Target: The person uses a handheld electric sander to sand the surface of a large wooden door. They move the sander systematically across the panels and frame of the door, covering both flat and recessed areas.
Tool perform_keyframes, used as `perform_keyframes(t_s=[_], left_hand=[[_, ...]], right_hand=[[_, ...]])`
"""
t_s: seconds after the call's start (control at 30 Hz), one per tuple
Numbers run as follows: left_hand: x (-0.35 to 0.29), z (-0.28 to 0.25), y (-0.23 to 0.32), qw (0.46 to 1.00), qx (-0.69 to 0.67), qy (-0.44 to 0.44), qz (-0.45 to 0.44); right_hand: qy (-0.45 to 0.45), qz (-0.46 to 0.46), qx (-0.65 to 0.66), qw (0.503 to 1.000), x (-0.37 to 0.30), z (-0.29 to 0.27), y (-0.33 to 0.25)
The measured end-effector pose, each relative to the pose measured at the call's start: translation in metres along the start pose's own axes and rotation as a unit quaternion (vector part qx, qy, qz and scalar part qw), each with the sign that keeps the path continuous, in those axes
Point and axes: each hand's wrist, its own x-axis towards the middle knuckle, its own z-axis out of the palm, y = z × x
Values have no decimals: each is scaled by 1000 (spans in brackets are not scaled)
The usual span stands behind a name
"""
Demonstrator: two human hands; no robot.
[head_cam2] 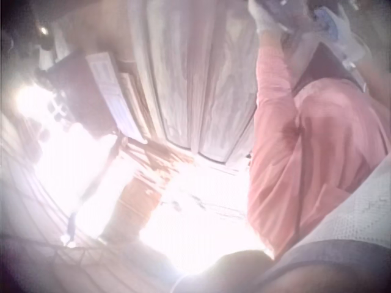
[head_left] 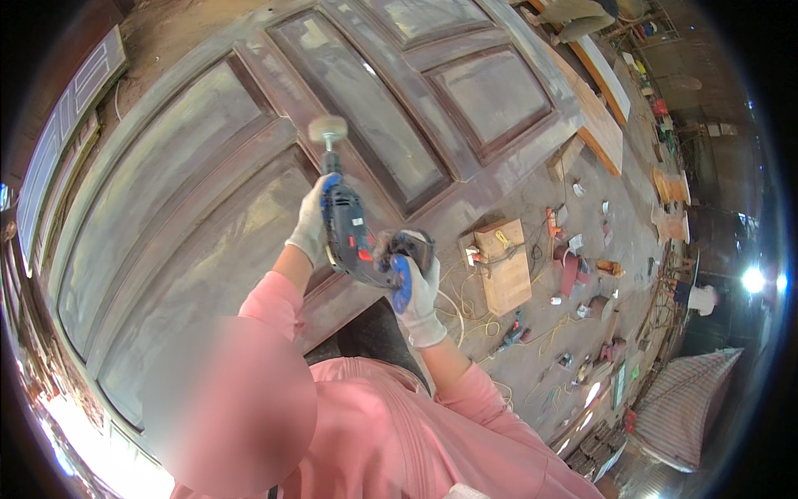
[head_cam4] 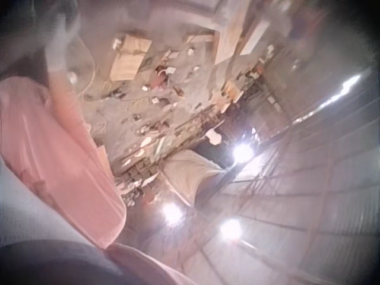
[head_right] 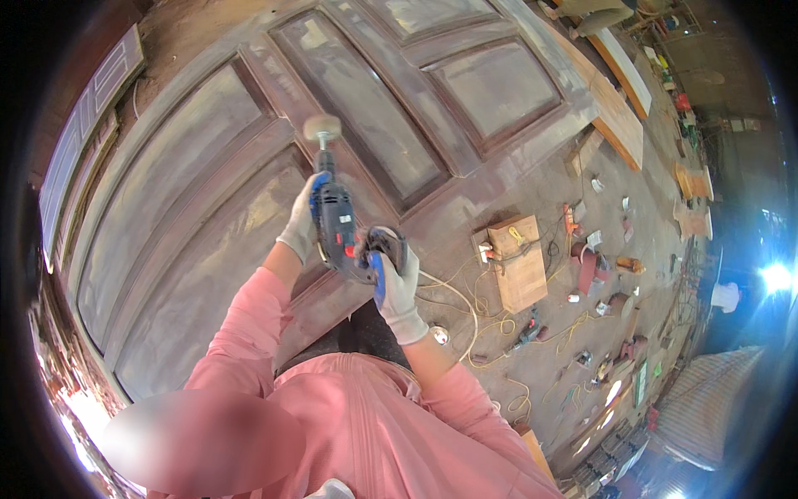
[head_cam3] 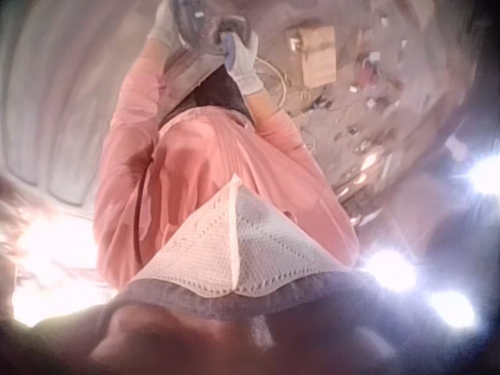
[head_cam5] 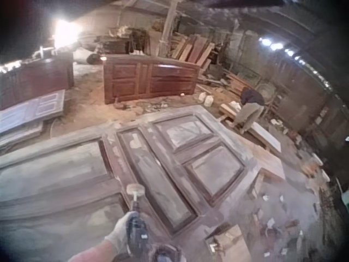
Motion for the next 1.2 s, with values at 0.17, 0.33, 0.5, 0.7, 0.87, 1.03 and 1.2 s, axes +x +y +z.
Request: perform_keyframes(t_s=[0.17, 0.33, 0.5, 0.7, 0.87, 1.03, 1.2], left_hand=[[-17, -22, -54, 998, 23, 61, 19], [-46, -23, -156, 997, -18, 75, -5], [-58, 24, -195, 996, -15, 83, -22], [-49, 61, -214, 991, -77, 101, -46], [-72, 57, -233, 976, -178, 117, -34], [-34, 76, -244, 982, -156, 96, -53], [-56, 25, -283, 971, -200, 134, 1]], right_hand=[[90, 54, 10, 994, -60, -17, -5], [122, 43, -74, 989, -142, -66, -33], [159, 21, -102, 982, -165, -104, -61], [102, 32, -30, 994, -141, -137, -94], [-14, 84, -81, 993, -138, -155, -117], [23, 22, -83, 996, -127, -169, -119], [-20, 94, -157, 983, -142, -156, -122]])
